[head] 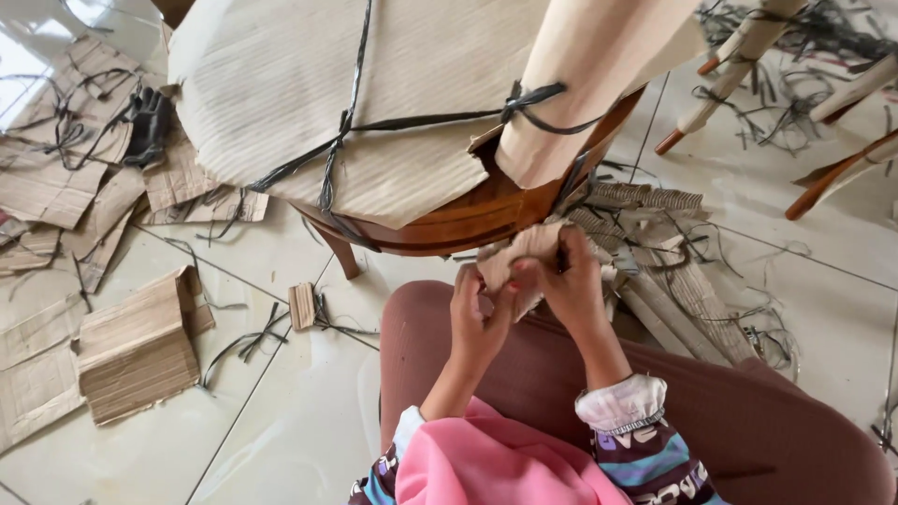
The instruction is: Wrapping chair legs with protective cardboard and securing them with ties
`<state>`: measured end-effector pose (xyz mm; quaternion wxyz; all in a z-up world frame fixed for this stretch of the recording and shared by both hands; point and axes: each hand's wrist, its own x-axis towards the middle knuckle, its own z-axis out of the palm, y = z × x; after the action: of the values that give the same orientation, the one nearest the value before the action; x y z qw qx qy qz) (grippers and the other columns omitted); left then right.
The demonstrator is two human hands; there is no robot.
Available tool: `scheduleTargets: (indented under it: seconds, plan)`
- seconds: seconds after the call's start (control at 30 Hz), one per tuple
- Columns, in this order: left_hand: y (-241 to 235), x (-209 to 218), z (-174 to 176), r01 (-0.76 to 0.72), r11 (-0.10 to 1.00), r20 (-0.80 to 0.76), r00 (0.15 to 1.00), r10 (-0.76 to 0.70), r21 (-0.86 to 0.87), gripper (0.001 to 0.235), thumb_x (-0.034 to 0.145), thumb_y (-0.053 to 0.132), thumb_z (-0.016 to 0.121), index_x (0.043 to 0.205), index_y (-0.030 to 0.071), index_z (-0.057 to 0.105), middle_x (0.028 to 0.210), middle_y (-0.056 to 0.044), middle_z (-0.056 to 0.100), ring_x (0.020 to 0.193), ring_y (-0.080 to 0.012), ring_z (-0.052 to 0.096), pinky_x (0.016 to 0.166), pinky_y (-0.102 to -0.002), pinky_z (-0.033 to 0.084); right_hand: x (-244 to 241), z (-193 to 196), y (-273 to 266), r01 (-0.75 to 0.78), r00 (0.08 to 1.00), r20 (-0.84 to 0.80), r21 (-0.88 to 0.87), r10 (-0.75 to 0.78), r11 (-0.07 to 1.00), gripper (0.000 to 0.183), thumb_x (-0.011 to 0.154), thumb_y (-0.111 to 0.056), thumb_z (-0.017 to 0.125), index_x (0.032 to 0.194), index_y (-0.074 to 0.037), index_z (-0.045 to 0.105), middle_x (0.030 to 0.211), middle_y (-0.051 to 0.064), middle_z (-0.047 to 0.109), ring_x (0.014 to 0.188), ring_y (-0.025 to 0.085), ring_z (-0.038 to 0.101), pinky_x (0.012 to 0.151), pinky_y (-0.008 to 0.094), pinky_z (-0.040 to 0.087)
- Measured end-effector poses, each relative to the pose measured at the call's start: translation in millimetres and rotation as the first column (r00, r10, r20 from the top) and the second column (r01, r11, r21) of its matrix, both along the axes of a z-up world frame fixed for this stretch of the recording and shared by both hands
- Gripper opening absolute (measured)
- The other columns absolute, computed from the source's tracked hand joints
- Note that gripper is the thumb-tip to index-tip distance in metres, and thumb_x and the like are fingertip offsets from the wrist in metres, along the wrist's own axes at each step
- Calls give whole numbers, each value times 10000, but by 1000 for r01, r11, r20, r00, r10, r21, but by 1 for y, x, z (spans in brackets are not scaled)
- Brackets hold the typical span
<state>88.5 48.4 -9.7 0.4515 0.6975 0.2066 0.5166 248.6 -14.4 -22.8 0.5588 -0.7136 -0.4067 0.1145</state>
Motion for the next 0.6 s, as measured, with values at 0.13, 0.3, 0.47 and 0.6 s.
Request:
scheduleTargets:
  seconds: [0.13,0.3,0.47,0.6]
  plan:
    - [13,1,11,-50,998,-15,999,51,50,160,1002,172,684,998,57,572,872,-75,515,779,-301,625,761,-380,565,7,-9,3,42,996,-77,33,-39,999,322,903,-240,873,1004,-100,601,693,54,546,597,162,534,546,301,445]
    - [22,17,-67,-119,992,-25,993,118,-40,337,1008,201,696,1290,36,613,944,-55,660,648,-138,652,661,-345,599,-1,20,5,118,992,-65,143,-110,983,407,913,-271,891,1063,-72,569,769,51,524,687,176,512,630,357,472]
    - [24,30,-75,-147,979,63,986,157,-141,203,966,148,764,1038,39,608,880,-110,650,819,-216,737,711,-329,575,-7,35,13,167,984,15,268,-178,949,532,809,-271,970,1021,-106,510,831,32,450,716,167,504,666,310,466]
    - [28,35,-105,-121,982,144,979,142,-145,280,931,140,798,1089,52,584,953,-89,649,935,-256,727,862,-391,565,-13,40,11,192,974,62,277,-217,941,425,921,-251,883,1082,-134,507,889,40,486,718,187,499,652,355,464]
